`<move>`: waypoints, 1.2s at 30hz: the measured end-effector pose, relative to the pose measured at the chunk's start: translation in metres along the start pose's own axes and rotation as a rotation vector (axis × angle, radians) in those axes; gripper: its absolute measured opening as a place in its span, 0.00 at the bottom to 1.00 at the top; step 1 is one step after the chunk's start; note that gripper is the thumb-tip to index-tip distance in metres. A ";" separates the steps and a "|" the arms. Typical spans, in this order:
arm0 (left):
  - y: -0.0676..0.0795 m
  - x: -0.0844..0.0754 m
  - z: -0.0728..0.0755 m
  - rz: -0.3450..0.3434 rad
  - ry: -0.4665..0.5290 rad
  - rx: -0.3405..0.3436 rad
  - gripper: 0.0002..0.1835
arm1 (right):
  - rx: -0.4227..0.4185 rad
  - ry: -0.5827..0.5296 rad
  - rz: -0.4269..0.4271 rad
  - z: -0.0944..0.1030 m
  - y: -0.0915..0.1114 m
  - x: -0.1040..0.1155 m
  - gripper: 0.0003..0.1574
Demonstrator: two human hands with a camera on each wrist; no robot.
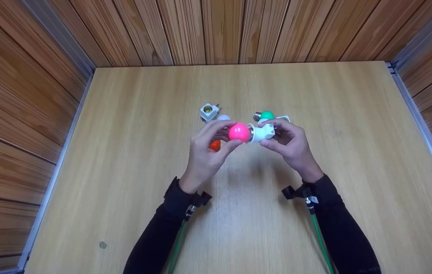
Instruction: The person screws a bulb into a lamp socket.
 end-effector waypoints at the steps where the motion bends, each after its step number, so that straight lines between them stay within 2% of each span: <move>1: 0.000 0.000 0.000 -0.003 0.001 0.003 0.25 | -0.001 0.005 -0.003 0.000 0.000 0.000 0.25; 14: -0.001 0.000 0.000 -0.053 0.011 0.027 0.25 | 0.001 -0.005 0.002 0.000 0.000 -0.001 0.23; 24: -0.003 -0.001 0.002 -0.122 0.008 0.048 0.25 | -0.013 0.035 -0.068 0.001 0.000 0.004 0.24; 36: -0.002 -0.001 0.005 -0.195 -0.054 0.104 0.21 | 0.024 -0.060 -0.100 0.002 0.000 0.003 0.23</move>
Point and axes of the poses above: each hand's wrist, its own y-axis away from the middle knuckle, its own z-axis out of the back of the hand, x = y × z, the point moved 1 cm from there along -y, towards the middle knuckle, and after that the axes turned 6 degrees about -z, right-handed, at the moved point
